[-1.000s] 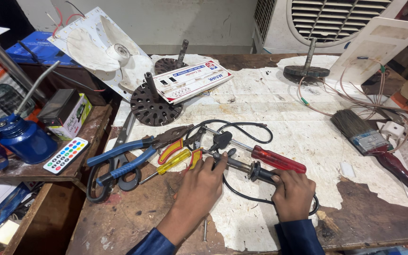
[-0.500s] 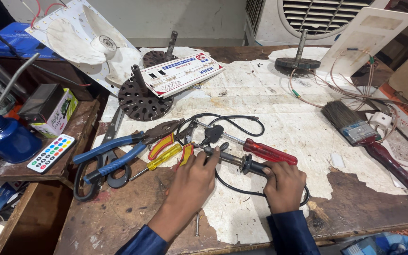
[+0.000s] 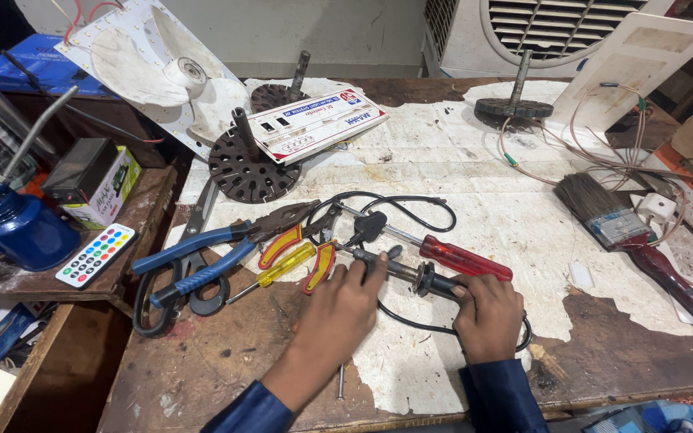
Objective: The person uses a soldering iron to heat and join wires on a small black component. They hold the component with their left hand and apply the soldering iron with their right hand, repeatedly touching the tip to the wire junctions.
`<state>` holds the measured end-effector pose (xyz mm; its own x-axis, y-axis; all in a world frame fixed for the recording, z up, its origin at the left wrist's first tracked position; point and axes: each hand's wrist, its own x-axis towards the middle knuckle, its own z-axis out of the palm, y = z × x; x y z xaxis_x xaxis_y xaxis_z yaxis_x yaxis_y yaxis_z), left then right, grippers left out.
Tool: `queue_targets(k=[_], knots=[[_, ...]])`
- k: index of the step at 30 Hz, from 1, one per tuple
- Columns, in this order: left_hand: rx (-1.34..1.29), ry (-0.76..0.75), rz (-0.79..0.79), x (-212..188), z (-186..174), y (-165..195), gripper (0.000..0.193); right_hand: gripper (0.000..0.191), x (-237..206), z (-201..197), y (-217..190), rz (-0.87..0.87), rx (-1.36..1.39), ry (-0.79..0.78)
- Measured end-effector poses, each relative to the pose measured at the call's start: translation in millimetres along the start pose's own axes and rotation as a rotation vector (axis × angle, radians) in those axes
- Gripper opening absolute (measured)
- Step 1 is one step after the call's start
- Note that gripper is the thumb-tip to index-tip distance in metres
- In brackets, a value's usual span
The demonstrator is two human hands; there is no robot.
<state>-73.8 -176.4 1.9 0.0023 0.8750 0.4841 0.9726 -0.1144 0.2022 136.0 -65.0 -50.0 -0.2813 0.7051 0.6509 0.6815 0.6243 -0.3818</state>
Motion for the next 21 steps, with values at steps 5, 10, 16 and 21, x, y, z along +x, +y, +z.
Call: queue_targets(k=[5,10,16,21], knots=[[-0.033,0.036,-0.1,1.5,-1.6,2.0,0.05,0.016,0.9,-0.1,-1.5,0.015,0.005,-0.021],[-0.048,0.063,-0.156,1.6,-9.2,0.8,0.05,0.015,1.0,-0.4,-2.2,0.001,0.002,-0.012],[-0.339,-0.066,-0.49,4.4,-20.5,9.8,0.049,0.016,1.5,0.0,-4.0,0.009,-0.01,-0.008],[-0.331,0.046,-0.426,4.2,-31.5,13.6,0.043,0.017,0.9,0.8,-4.9,0.013,-0.018,-0.006]])
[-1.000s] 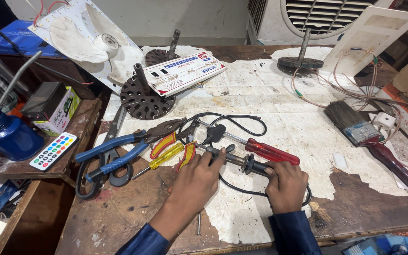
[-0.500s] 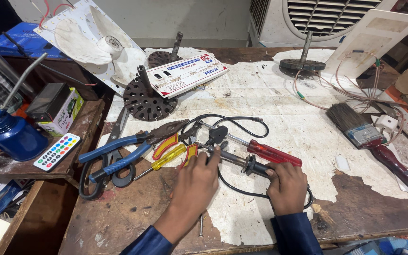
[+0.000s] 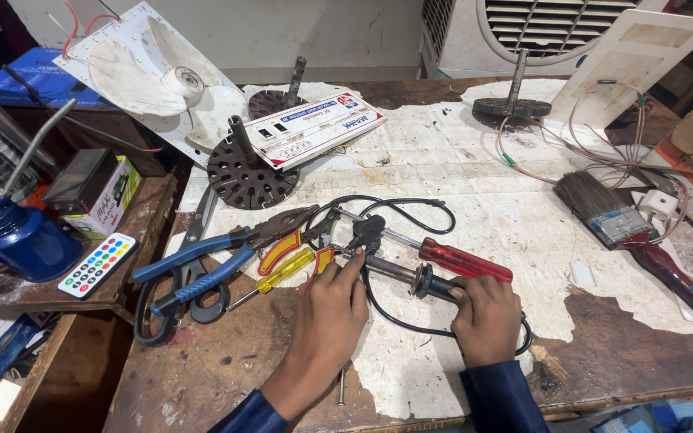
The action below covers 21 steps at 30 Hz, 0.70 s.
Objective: The person uses a soldering iron to heat and join wires on a small black component. They hold the component with their left hand and apply the soldering iron with their right hand, repeatedly touching the tip to the wire junctions.
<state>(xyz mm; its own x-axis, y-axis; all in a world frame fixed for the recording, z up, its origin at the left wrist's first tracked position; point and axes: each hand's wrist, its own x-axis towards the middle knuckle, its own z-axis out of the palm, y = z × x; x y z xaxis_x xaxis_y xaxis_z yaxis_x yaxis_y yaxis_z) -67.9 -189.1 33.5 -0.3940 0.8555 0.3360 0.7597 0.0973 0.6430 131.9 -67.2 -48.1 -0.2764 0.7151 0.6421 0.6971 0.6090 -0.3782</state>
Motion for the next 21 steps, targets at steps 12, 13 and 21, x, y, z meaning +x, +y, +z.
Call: queue_targets(k=[12,13,21], knots=[[0.087,-0.072,0.153,-2.4,13.4,-5.0,0.046,0.018,-0.1,0.8,1.1,0.009,-0.015,0.027],[0.071,-0.118,0.167,-3.5,16.1,-5.5,0.045,0.017,0.3,0.8,1.5,0.013,-0.016,0.022],[0.187,0.069,0.228,-0.5,23.9,-20.5,0.047,0.018,-0.2,-1.4,2.3,0.018,-0.008,-0.008]])
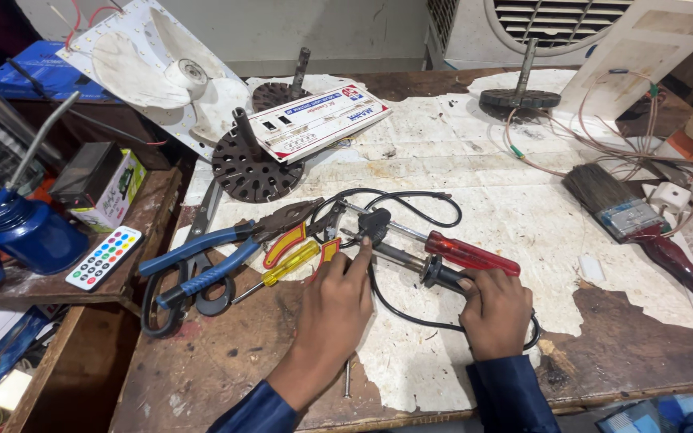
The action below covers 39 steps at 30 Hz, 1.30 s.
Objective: The person uses a soldering iron to heat and join wires on a small black component. They hold the component with their left hand and apply the soldering iron with their right hand, repeatedly touching the tip to the wire junctions.
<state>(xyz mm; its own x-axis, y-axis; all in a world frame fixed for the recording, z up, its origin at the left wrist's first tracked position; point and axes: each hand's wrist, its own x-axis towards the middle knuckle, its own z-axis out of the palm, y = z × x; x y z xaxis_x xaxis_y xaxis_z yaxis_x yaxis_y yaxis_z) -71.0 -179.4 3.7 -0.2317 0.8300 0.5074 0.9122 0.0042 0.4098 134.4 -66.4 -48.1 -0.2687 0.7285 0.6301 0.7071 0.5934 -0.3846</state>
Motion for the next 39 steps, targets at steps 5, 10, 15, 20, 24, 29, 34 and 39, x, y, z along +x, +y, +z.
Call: queue_targets(k=[5,10,15,20,24,29,34,39], knots=[[-0.007,-0.002,0.139,-3.0,8.6,1.6,0.055,0.016,0.0,1.4,0.4,-0.002,-0.01,0.006],[-0.011,0.064,0.056,-3.7,3.8,-0.7,0.054,0.013,-0.5,2.1,1.8,0.002,-0.02,0.006],[-0.063,-0.017,0.197,-3.1,4.4,4.1,0.047,0.013,-0.3,3.2,2.5,-0.013,-0.001,0.027],[-0.049,0.008,0.175,-2.2,2.8,1.6,0.053,0.012,-0.7,3.6,4.7,0.003,-0.003,0.011],[-0.049,0.013,0.155,-1.7,1.1,3.5,0.054,0.013,-1.1,3.2,5.0,-0.018,0.006,0.024],[-0.072,0.042,0.182,-1.2,2.1,6.1,0.054,0.011,-0.5,2.6,5.3,-0.023,-0.024,0.015],[-0.081,0.055,0.17,-0.5,6.5,4.0,0.051,0.013,-4.0,3.8,7.9,-0.025,-0.016,0.015],[-0.085,0.034,0.17,1.6,8.0,4.1,0.05,0.013,-3.2,4.1,11.0,-0.037,-0.036,0.007]])
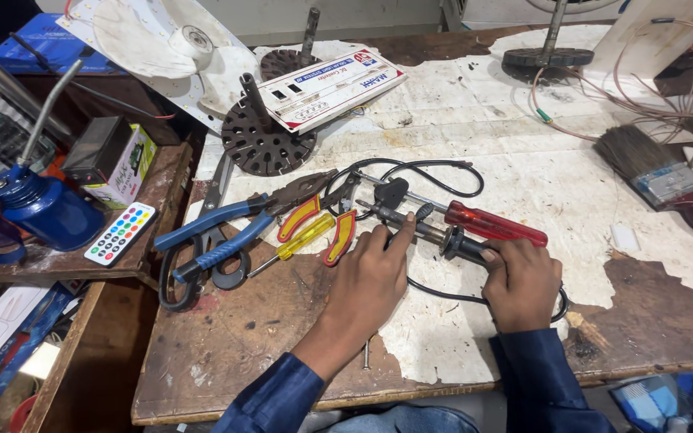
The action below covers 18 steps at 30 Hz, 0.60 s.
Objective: The person uses a soldering iron to heat and join wires on a small black component. They hold the component with their left hand and apply the soldering iron with their right hand, repeatedly touching the tip to the wire junctions.
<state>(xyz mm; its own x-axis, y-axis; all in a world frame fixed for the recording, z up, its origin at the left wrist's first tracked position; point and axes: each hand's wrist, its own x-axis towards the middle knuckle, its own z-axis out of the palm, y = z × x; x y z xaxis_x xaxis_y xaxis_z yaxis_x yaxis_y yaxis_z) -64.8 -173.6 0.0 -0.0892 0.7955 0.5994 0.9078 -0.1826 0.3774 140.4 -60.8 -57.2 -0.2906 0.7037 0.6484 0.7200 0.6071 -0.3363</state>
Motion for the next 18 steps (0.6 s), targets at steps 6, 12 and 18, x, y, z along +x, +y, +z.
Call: queue_targets(k=[6,12,18], knots=[[0.02,0.007,0.029,-0.7,-1.4,1.5,0.051,0.014,-1.2,0.1,0.3,-0.009,0.005,0.01],[-0.001,0.002,0.028,0.8,-0.3,1.5,0.05,0.014,-1.0,-0.2,-0.8,0.008,-0.003,-0.001],[0.004,0.021,0.029,0.0,-0.9,1.0,0.05,0.014,0.2,-1.8,-1.9,0.0,0.014,0.007]])
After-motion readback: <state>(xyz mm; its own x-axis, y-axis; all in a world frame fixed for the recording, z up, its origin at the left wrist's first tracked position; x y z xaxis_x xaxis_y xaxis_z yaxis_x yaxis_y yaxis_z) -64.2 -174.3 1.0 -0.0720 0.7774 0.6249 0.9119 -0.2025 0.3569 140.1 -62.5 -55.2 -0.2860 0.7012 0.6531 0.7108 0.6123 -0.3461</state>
